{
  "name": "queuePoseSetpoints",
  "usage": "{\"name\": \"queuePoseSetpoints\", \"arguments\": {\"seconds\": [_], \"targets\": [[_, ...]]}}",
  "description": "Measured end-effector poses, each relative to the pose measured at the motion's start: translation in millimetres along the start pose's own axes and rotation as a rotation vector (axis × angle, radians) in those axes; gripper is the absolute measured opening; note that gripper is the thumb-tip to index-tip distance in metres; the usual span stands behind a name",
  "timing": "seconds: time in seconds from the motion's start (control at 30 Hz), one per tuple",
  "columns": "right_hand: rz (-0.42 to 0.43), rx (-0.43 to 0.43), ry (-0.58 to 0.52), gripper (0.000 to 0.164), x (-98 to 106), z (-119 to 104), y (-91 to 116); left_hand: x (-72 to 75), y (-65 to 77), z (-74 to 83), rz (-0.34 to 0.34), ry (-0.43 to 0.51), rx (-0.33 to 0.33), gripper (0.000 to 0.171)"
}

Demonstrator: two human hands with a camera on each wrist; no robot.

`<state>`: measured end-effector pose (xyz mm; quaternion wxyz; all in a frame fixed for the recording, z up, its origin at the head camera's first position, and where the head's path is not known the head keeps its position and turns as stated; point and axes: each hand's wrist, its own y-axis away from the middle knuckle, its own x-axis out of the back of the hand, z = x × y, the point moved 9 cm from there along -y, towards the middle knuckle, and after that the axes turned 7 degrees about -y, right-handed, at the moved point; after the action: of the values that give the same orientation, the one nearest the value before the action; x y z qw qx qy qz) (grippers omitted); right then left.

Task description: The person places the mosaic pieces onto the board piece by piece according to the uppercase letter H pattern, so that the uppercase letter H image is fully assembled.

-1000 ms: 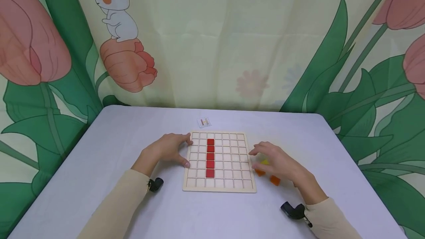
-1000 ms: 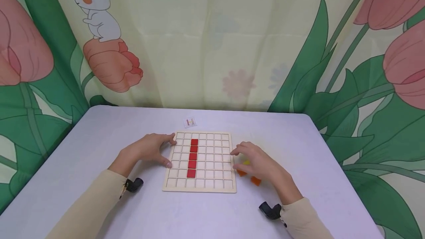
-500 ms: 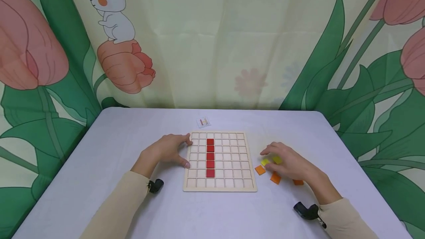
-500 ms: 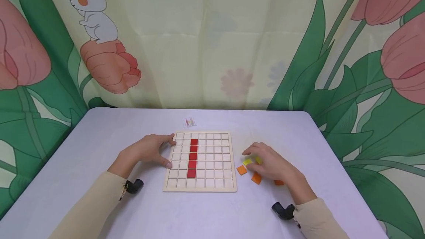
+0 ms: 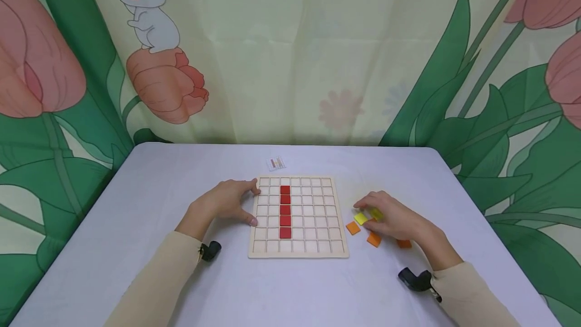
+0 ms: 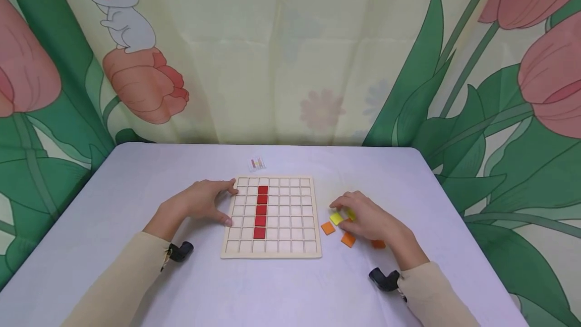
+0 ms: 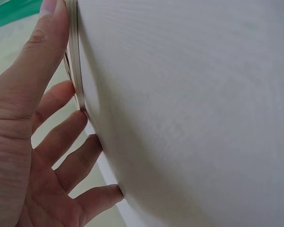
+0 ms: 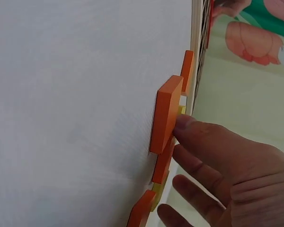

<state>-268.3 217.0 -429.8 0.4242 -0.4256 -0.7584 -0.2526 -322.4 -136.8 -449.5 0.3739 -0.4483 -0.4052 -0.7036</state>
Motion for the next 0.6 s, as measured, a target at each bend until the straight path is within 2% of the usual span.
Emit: {"name": "queuePoseSetpoints", "arguments": {"seconds": [0.3,0.6], "targets": [[-0.023,-0.009,-0.06,0.041,-3.5,2.7,-5.8,2.1,0.4,-0.3,0.004,0.004,0.011,0.088],[-0.022,-0.032,-0.053,0.034,-3.6,6.8,-5.4,0.0,0.3,0.4,-0.003,-0.002,0.033,0.089]]}}
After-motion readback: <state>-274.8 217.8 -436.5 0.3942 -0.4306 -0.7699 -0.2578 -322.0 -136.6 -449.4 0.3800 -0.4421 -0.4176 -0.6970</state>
